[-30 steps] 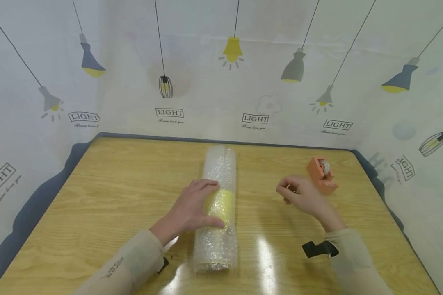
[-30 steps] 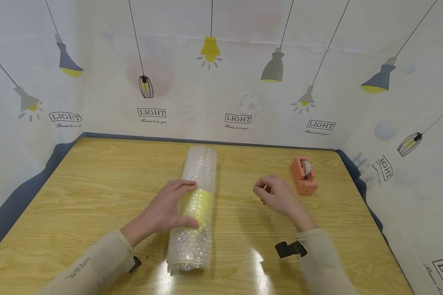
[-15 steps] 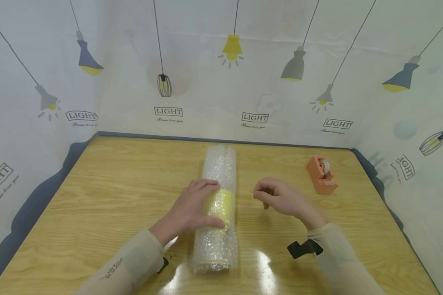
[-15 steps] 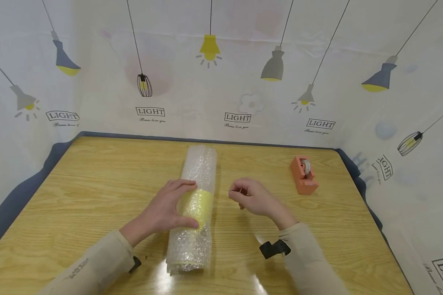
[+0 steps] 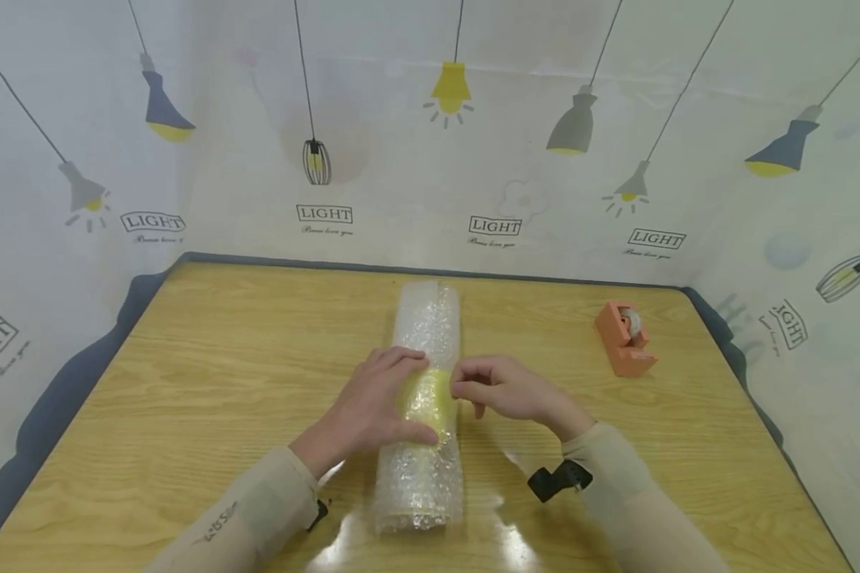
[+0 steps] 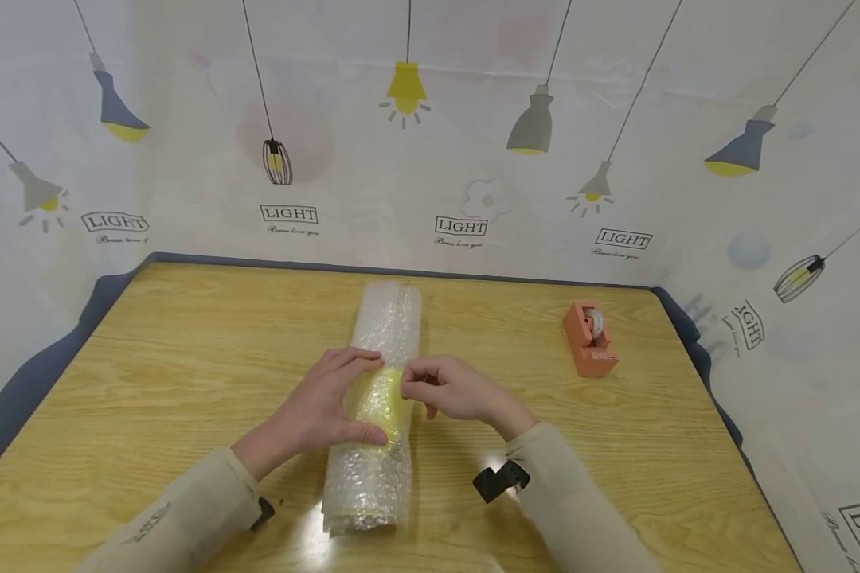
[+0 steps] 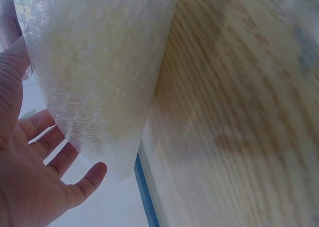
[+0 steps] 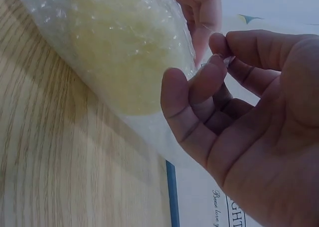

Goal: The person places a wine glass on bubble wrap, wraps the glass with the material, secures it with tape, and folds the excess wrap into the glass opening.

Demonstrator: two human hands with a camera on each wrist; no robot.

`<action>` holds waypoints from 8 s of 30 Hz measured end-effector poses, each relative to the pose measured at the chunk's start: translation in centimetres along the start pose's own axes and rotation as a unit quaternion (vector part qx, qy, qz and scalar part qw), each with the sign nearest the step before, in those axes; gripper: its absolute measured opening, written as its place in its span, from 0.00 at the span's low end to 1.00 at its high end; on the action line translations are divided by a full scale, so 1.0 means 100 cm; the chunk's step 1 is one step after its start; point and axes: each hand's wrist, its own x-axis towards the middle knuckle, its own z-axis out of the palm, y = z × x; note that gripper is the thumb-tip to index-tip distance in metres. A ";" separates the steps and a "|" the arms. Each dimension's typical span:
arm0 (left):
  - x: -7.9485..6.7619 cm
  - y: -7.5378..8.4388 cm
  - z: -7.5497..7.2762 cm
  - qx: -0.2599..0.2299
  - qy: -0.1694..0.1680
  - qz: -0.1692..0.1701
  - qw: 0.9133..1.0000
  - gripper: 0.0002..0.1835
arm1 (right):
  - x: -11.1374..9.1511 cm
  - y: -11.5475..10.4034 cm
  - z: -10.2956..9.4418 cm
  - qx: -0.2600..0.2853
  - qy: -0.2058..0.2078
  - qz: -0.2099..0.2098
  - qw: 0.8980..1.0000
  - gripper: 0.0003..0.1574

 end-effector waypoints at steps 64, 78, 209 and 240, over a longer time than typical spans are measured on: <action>-0.002 0.000 -0.001 0.009 0.001 0.001 1.000 0.56 | 0.028 -0.021 0.033 -0.152 0.099 0.175 0.968 0.34; -0.003 0.000 -0.001 0.011 0.003 0.008 1.000 0.56 | 0.016 0.003 0.027 -0.086 0.101 0.185 0.974 0.33; 0.032 0.015 -0.038 -0.251 0.116 -0.028 0.961 0.48 | 0.011 -0.005 0.007 0.015 0.322 -0.095 0.942 0.48; 0.035 0.013 -0.041 -0.243 0.125 -0.033 0.961 0.35 | 0.015 -0.006 0.001 0.022 0.323 -0.069 0.944 0.33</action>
